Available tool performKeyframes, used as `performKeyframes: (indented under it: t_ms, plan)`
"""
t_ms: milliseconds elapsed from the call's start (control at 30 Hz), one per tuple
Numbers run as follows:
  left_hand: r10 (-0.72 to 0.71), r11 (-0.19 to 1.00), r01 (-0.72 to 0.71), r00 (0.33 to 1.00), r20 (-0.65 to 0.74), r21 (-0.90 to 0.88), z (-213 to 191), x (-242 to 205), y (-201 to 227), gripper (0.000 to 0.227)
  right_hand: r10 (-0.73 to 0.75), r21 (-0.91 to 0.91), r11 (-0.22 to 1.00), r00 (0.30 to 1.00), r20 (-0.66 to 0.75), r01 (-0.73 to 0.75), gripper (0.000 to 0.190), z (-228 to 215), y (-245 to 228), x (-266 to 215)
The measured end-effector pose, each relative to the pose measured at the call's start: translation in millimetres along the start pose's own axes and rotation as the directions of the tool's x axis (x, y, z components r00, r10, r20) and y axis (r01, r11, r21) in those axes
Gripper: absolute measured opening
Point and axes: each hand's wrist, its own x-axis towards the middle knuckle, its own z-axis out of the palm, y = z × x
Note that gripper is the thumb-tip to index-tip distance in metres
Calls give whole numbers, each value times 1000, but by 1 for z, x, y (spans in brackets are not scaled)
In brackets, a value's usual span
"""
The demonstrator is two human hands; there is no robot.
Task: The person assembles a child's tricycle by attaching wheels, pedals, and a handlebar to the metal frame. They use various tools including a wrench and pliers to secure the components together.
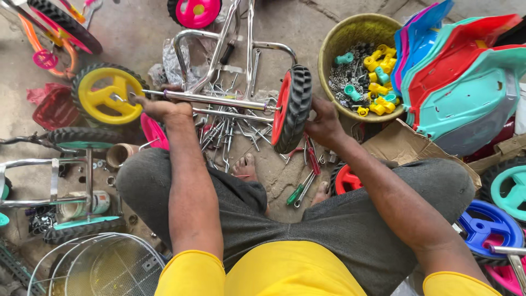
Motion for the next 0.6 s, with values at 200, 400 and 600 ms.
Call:
performKeyframes:
  t_ms: [200, 400, 600]
  plan:
    - [198, 976, -183, 970, -138, 116, -6, 1, 22, 28, -11, -39, 999, 1000, -10, 10, 43, -43, -15, 4]
    - [29, 998, -49, 879, 475, 29, 0, -151, 32, 34, -58, -253, 967, 958, -281, -15, 25, -68, -60, 2]
    - [-470, 852, 521, 713, 521, 57, 31, -325, -46, 61, -223, -159, 963, 975, -26, 216, 30, -23, -144, -5]
